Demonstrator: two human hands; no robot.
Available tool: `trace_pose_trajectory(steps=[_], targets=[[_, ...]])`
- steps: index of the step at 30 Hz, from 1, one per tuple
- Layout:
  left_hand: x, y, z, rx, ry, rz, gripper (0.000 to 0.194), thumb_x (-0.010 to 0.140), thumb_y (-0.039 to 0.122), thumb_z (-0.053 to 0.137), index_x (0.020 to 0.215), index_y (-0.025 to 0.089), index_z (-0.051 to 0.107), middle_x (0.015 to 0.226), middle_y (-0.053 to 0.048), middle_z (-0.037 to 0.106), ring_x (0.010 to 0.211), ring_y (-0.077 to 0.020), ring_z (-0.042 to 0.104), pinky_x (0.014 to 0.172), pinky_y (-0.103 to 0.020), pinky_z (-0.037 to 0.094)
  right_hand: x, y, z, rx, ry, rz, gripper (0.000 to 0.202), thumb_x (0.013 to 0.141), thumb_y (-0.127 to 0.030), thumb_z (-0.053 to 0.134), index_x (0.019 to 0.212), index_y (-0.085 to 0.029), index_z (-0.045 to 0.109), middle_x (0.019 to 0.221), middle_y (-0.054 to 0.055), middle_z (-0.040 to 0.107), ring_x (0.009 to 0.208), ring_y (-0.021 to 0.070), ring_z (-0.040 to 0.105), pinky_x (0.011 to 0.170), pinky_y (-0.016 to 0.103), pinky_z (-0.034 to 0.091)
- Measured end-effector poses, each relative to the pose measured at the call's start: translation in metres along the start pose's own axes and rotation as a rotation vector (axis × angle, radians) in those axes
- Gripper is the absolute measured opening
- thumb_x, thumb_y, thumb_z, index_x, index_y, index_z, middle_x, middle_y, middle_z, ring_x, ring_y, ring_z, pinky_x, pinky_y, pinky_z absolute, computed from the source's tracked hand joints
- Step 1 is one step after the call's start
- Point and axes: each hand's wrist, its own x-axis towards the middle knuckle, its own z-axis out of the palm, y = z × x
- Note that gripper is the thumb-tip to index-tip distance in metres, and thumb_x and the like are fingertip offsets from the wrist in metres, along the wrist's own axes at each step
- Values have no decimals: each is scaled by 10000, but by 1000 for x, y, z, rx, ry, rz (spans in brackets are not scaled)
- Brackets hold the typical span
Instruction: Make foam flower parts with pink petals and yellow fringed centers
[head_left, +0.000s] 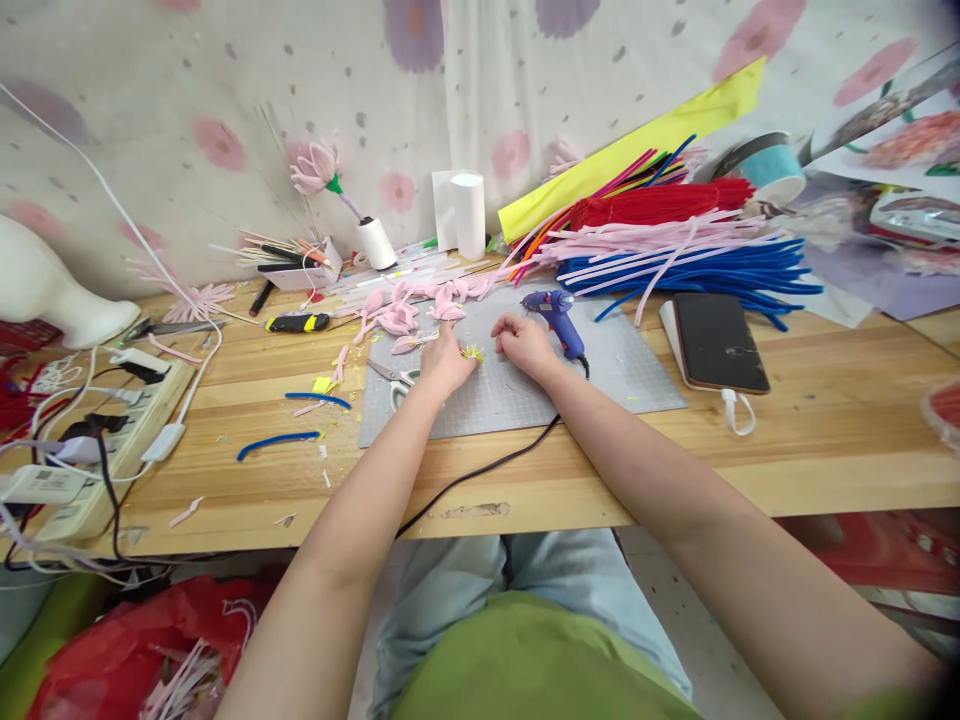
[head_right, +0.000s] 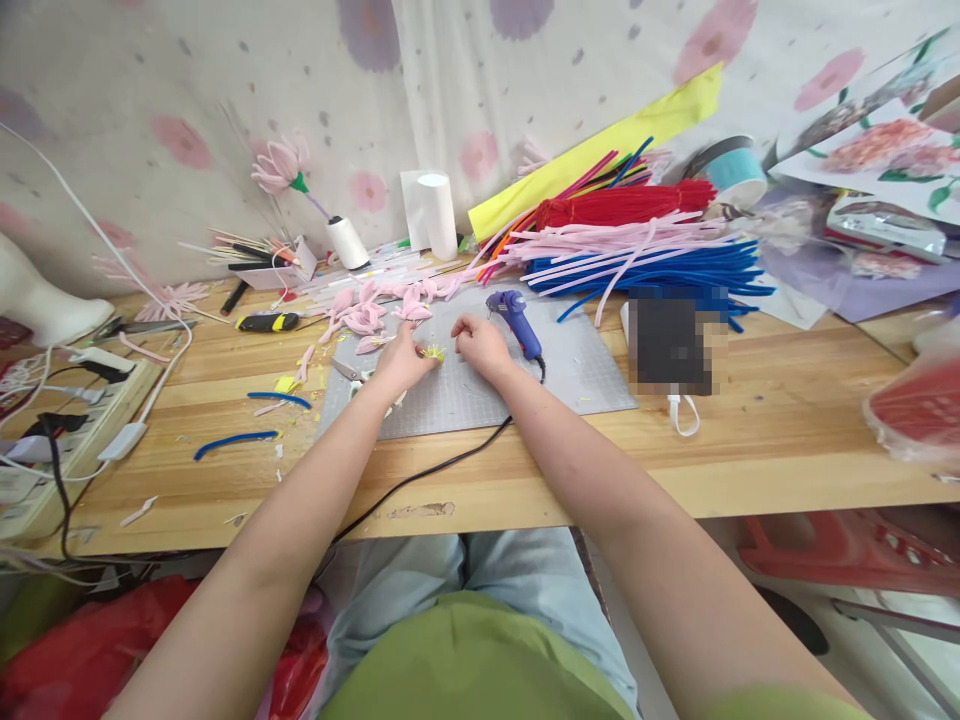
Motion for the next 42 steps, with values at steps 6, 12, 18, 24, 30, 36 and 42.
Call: trace_pose_trajectory(steps=[6,12,18,24,30,36,42], targets=[[-1,-4,4,-208,59,42,673,648,114,647,1262,153,375,883,-53,616,810,-194,600,759,-308,437,6,5,6,226,15,-107,263,606,-68,427,807,-179,557,742,14,635,715,146,584,721,285,451],[11,-21,1,-485,18,24,796,526,45,713,1246,187,402,758,16,581,661,-135,551,727,-293,450,8,6,10,553,-202,-129,335,597,-148,564,924,-192,504,939,29,609,763,140,578,693,309,474],[14,-25,-9,-593,-124,68,910,476,38,748,1303,159,386,723,18,587,616,-130,554,695,-300,464,1,2,16,653,-334,-134,433,553,-256,735,914,-199,503,720,-38,605,665,110,563,651,268,450],[4,-15,-2,-902,-2,-110,739,551,71,735,1223,167,444,710,33,596,604,-94,565,707,-275,478,0,-3,21,847,-226,11,450,541,-291,760,893,-201,496,637,-62,594,589,94,562,600,245,438],[-5,-6,5,-1124,133,-194,663,605,103,736,1186,167,421,720,11,619,634,-113,600,678,-278,497,-2,-6,21,973,-211,118,487,519,-287,786,894,-199,488,663,-42,626,612,102,594,641,261,464],[-2,-18,8,-1081,213,-170,621,573,123,743,1105,181,428,631,67,578,568,-92,575,653,-257,495,-3,-7,19,870,-206,49,520,479,-221,789,905,-206,491,714,-53,621,655,105,588,671,278,466],[-1,-22,10,-1018,213,-156,593,571,147,719,1079,179,415,606,80,569,563,-95,572,674,-262,480,0,-5,26,805,-158,-39,478,526,-317,772,890,-208,482,635,-69,584,613,104,558,622,263,444]])
